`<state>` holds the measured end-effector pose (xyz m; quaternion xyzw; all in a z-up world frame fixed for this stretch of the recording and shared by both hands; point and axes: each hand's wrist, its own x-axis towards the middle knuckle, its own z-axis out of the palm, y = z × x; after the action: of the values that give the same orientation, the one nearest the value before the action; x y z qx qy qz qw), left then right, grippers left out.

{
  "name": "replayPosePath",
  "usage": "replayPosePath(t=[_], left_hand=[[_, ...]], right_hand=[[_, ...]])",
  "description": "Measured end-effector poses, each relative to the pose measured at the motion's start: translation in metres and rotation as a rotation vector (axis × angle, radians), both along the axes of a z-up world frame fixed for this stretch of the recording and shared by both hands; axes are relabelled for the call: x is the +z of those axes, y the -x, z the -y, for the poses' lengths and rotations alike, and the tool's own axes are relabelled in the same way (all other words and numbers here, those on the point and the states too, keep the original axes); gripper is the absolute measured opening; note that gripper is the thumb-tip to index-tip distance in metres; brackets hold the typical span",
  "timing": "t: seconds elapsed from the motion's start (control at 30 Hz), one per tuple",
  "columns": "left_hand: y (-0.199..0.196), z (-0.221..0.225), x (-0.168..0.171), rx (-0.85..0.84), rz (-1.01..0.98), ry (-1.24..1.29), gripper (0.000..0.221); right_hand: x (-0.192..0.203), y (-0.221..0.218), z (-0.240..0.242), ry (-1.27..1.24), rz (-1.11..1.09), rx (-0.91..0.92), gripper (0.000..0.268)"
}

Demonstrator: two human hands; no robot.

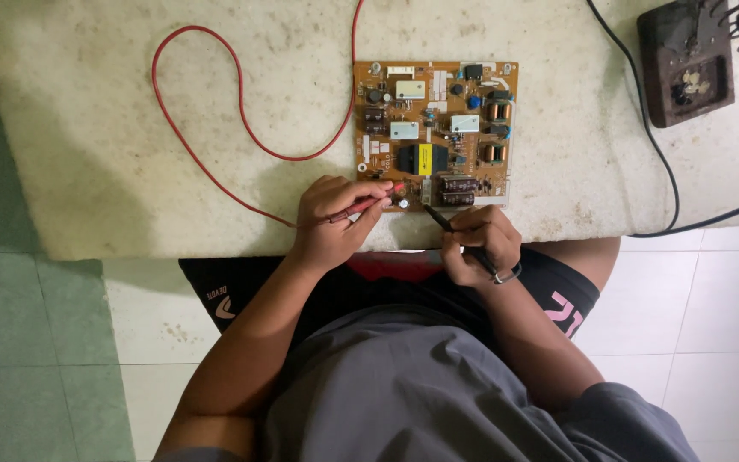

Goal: The person is using a multimeter to test various components and connection points on a printed circuit board (PCB) to diagnose potential issues.

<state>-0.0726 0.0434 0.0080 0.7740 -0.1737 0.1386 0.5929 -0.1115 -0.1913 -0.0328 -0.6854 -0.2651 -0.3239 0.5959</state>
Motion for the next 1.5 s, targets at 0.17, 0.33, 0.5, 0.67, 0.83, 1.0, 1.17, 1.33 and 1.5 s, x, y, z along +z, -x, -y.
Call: replayPosePath(t=[0.17,0.33,0.5,0.67,0.83,1.0,1.17,1.33,1.5], left_hand=[[0.0,0.001,0.0,0.004,0.003,-0.003,0.01],[0.0,0.002,0.004,0.005,0.002,-0.003,0.011],[0.0,0.001,0.0,0.019,0.022,-0.031,0.009],[-0.001,0.001,0.003,0.01,0.012,-0.02,0.01],[-0.001,0.001,0.003,0.01,0.008,-0.018,0.008],[-0.001,0.001,0.004,0.006,0.006,-0.007,0.007],[-0.001,0.001,0.003,0.011,0.008,-0.013,0.008],[-0.001,0.002,0.005,0.01,0.006,0.002,0.009],[-0.001,0.001,0.007,0.008,0.028,-0.017,0.009]], right_hand=[[0.0,0.0,0.001,0.02,-0.011,0.005,0.019],[0.001,-0.002,0.0,0.007,0.001,0.02,0.021],[-0.003,-0.003,-0.001,-0.035,0.015,0.046,0.02],[-0.007,-0.003,0.001,-0.026,0.025,0.047,0.019],[-0.006,-0.003,0.001,-0.02,0.033,0.038,0.018],[-0.002,-0.003,0.0,-0.021,0.016,0.05,0.02],[-0.007,-0.002,0.002,-0.029,0.03,0.05,0.019],[-0.008,-0.002,0.002,-0.014,0.029,0.046,0.018],[-0.004,-0.002,0.002,-0.001,0.022,0.053,0.017]])
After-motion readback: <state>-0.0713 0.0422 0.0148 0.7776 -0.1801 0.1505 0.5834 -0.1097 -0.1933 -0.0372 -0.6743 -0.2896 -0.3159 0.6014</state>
